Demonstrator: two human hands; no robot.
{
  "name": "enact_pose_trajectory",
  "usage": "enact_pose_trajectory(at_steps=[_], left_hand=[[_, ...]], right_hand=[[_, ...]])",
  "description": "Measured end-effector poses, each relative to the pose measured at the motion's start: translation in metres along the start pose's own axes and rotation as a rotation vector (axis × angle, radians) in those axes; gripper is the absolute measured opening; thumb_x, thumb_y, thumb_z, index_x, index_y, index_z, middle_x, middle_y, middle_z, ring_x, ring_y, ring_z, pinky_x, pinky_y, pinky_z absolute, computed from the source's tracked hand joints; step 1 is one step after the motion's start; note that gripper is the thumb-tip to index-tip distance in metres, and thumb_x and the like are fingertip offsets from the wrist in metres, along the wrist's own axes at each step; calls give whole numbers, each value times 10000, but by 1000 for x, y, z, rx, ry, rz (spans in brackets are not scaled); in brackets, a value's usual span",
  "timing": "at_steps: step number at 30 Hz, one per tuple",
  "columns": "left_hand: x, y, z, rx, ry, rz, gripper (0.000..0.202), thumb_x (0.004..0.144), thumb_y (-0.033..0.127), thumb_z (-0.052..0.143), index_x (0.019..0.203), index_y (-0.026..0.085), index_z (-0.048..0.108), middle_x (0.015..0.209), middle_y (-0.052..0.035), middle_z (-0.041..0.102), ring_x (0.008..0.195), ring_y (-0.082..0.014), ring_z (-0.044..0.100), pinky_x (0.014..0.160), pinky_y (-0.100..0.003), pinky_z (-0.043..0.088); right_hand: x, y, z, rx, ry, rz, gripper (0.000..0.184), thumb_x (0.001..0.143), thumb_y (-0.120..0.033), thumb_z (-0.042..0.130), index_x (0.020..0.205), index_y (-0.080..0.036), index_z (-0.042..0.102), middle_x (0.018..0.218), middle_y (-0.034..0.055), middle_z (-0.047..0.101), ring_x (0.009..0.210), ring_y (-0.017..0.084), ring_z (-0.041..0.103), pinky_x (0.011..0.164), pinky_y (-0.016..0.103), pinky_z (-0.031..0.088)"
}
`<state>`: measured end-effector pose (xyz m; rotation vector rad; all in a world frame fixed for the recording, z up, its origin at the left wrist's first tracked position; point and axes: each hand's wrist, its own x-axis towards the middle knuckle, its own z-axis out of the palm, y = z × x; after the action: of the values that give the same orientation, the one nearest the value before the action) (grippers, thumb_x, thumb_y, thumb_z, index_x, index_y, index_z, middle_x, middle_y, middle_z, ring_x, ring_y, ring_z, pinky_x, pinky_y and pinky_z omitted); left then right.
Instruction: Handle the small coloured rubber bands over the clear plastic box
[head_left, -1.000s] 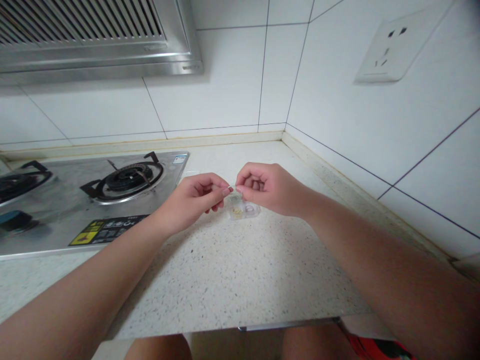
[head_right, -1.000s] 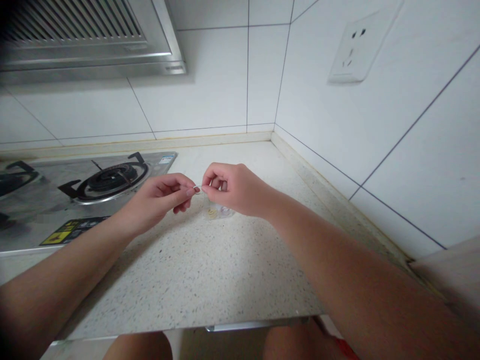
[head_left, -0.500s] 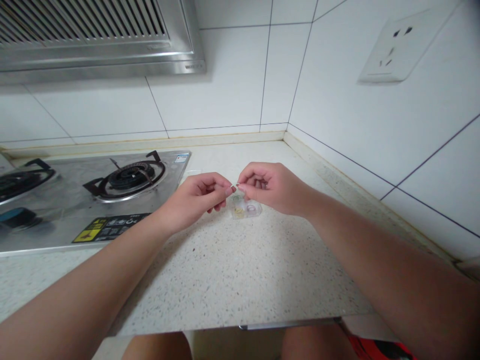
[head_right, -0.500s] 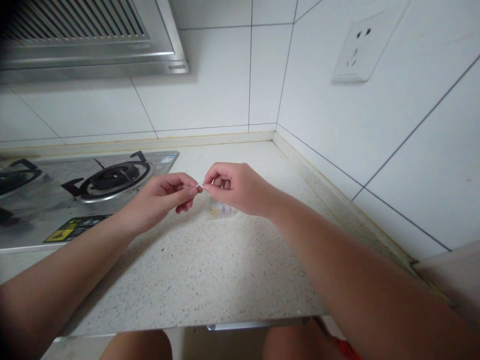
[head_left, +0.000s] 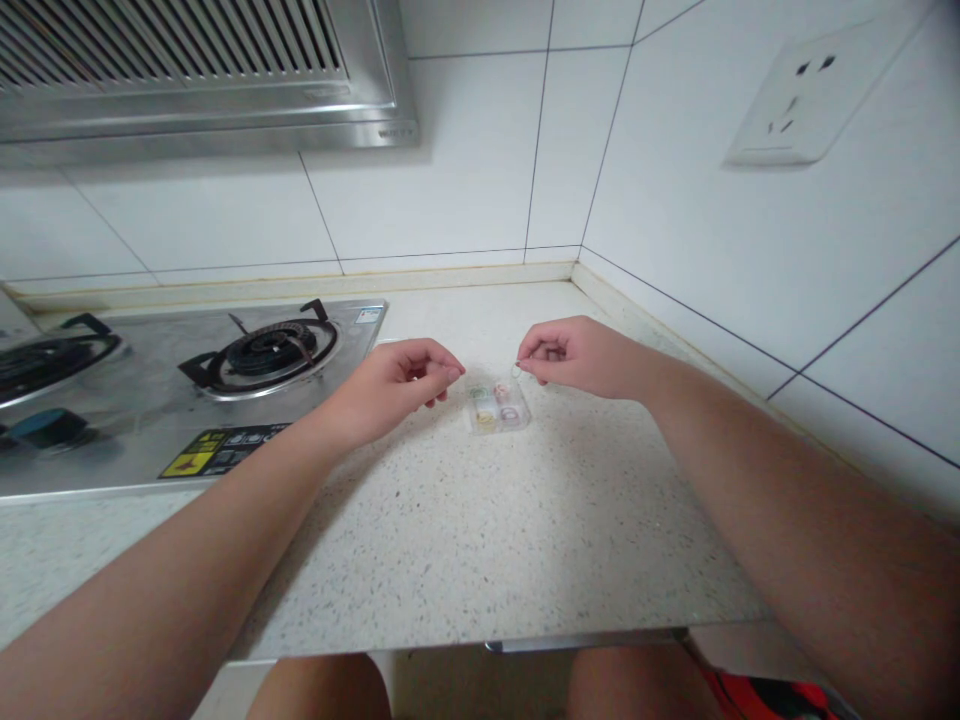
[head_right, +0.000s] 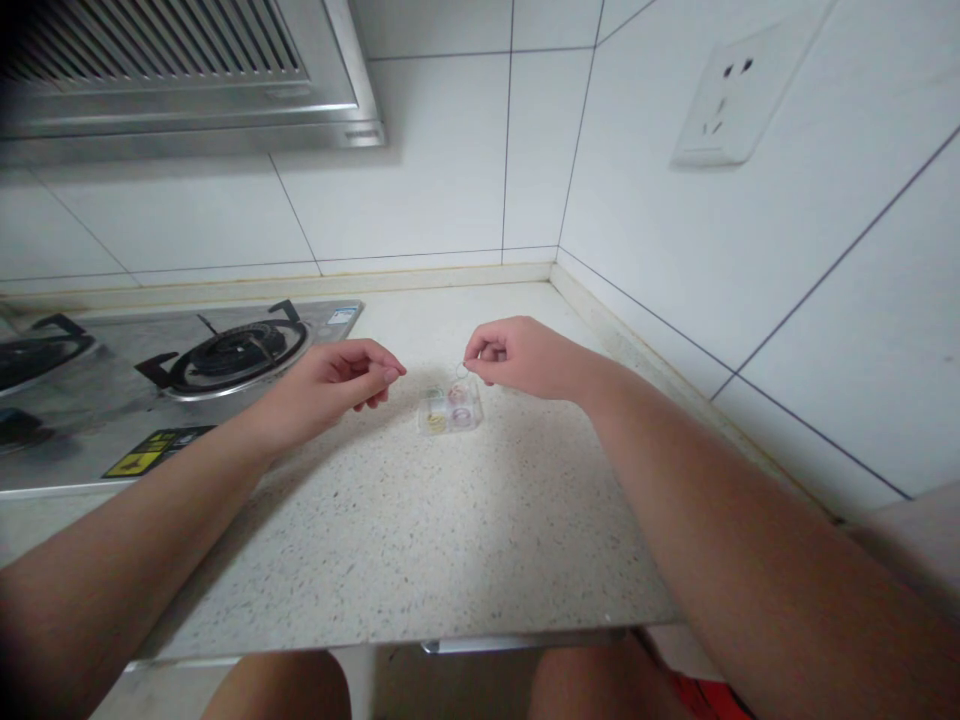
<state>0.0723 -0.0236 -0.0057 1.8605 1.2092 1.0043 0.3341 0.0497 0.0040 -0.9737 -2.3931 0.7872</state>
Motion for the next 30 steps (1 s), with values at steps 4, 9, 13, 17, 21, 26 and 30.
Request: enact_pose_trajectory(at_steps=[4, 9, 13, 17, 21, 26, 30], left_hand=[[2, -7, -6, 171, -7, 12, 226, 909, 365, 609, 934, 156, 693, 697, -5, 632, 643, -110, 569, 599, -229, 439], [3, -10, -19, 580, 73, 18, 238, 903, 388, 585, 930, 195, 722, 696, 0, 649, 601, -112, 529, 573, -244, 381], [1, -5, -29, 697, 179, -39, 251, 896, 392, 570, 946, 197, 719, 722, -9, 674, 585, -117, 539, 549, -237, 381], [0, -7, -34, 709, 161, -98, 278, 901, 430, 545, 960, 214, 709, 775, -12, 688, 553, -113, 544, 503, -232, 364], [4, -19, -42, 736, 131, -92, 295, 899, 445, 544, 934, 204, 711, 781, -27, 696, 596, -127, 567, 547, -247, 396], [6, -28, -45, 734, 114, -120, 312, 896, 451, 542, 946, 197, 717, 784, -43, 700, 614, -133, 575, 544, -244, 401], [3, -26, -41, 665, 113, -178, 325, 901, 476, 524, 969, 214, 704, 794, -36, 679, 561, -121, 570, 456, -218, 377]], right_hand=[[-2, -4, 0, -22, -115, 33, 219, 842, -370, 632, 898, -165, 686, 683, 8, 647, 578, 105, 518, 530, 247, 369], [-3, -4, -1, -95, -200, 47, 175, 829, -333, 627, 879, -187, 710, 680, -13, 618, 584, 99, 491, 529, 248, 350], [-4, -7, 1, -115, -245, 43, 212, 838, -365, 619, 894, -187, 720, 674, -15, 624, 574, 95, 484, 531, 248, 344], [-5, -12, 4, -147, -246, 20, 218, 833, -357, 623, 897, -179, 732, 699, -5, 645, 596, 96, 508, 557, 246, 361], [-5, -12, 8, -156, -212, 1, 184, 824, -306, 621, 896, -185, 738, 688, -11, 634, 596, 94, 504, 556, 242, 347], [0, -10, 20, -167, -50, -40, 164, 829, -300, 630, 881, -187, 737, 718, -8, 657, 618, 92, 540, 588, 238, 359], [5, -9, 33, -229, 89, -25, 166, 851, -310, 612, 892, -205, 735, 670, -22, 639, 572, 87, 504, 572, 247, 323]])
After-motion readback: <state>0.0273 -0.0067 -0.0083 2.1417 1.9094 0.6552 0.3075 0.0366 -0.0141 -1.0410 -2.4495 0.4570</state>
